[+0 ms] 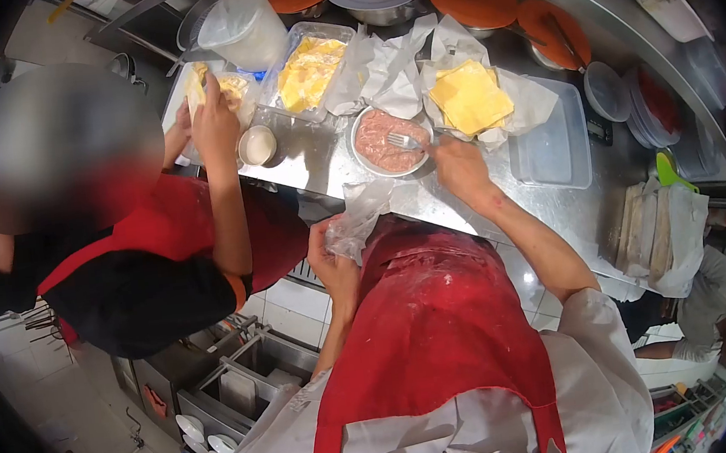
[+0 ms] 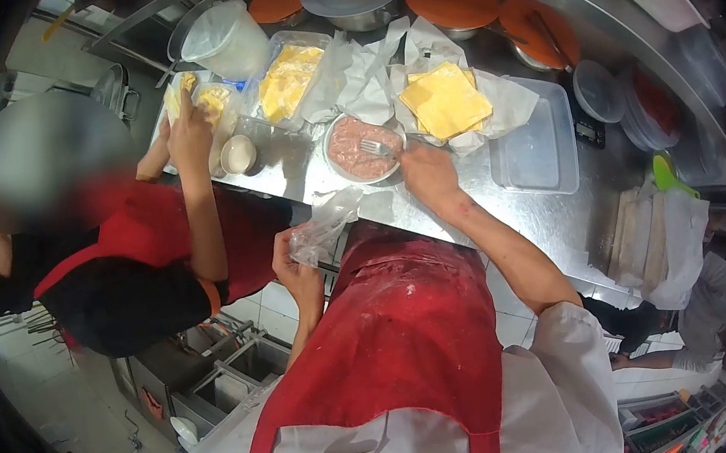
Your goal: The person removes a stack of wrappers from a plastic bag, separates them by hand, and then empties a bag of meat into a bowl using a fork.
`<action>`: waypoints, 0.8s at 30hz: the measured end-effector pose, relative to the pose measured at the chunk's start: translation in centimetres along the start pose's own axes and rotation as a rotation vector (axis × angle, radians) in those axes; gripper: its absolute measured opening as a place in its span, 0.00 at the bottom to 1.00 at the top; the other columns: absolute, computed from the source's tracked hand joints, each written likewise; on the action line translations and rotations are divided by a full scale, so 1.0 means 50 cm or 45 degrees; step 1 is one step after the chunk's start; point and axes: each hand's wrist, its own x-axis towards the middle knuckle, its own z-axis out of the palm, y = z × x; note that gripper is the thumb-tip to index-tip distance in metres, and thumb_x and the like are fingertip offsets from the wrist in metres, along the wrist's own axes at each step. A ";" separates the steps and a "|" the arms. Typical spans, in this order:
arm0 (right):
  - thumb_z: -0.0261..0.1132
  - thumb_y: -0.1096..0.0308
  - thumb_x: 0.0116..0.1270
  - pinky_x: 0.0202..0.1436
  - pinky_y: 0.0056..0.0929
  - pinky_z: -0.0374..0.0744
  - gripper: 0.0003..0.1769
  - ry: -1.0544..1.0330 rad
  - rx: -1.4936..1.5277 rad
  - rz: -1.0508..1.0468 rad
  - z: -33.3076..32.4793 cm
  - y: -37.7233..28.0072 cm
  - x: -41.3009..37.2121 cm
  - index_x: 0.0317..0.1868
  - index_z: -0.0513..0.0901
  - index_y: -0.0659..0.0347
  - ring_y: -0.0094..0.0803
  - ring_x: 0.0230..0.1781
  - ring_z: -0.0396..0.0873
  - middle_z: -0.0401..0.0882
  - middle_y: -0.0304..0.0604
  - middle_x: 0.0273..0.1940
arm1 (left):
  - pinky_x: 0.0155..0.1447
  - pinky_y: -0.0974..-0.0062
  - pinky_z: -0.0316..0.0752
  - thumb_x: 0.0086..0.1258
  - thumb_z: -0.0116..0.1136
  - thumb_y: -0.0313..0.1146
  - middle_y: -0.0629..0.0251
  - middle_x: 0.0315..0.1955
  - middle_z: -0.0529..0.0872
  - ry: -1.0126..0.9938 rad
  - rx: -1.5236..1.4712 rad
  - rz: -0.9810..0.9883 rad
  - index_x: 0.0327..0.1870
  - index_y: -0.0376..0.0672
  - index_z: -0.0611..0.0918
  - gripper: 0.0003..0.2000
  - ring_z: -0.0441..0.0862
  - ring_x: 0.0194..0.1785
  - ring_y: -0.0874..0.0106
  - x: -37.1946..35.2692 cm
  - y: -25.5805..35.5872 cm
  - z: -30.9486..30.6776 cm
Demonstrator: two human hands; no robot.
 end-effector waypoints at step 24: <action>0.65 0.73 0.64 0.60 0.44 0.75 0.38 0.000 1.440 0.090 -0.027 -0.174 -0.156 0.73 0.59 0.61 0.46 0.64 0.70 0.66 0.53 0.62 | 0.41 0.82 0.72 0.67 0.53 0.22 0.72 0.34 0.82 -0.248 -0.422 -0.265 0.41 0.39 0.80 0.05 0.77 0.38 0.83 -0.009 -0.033 0.035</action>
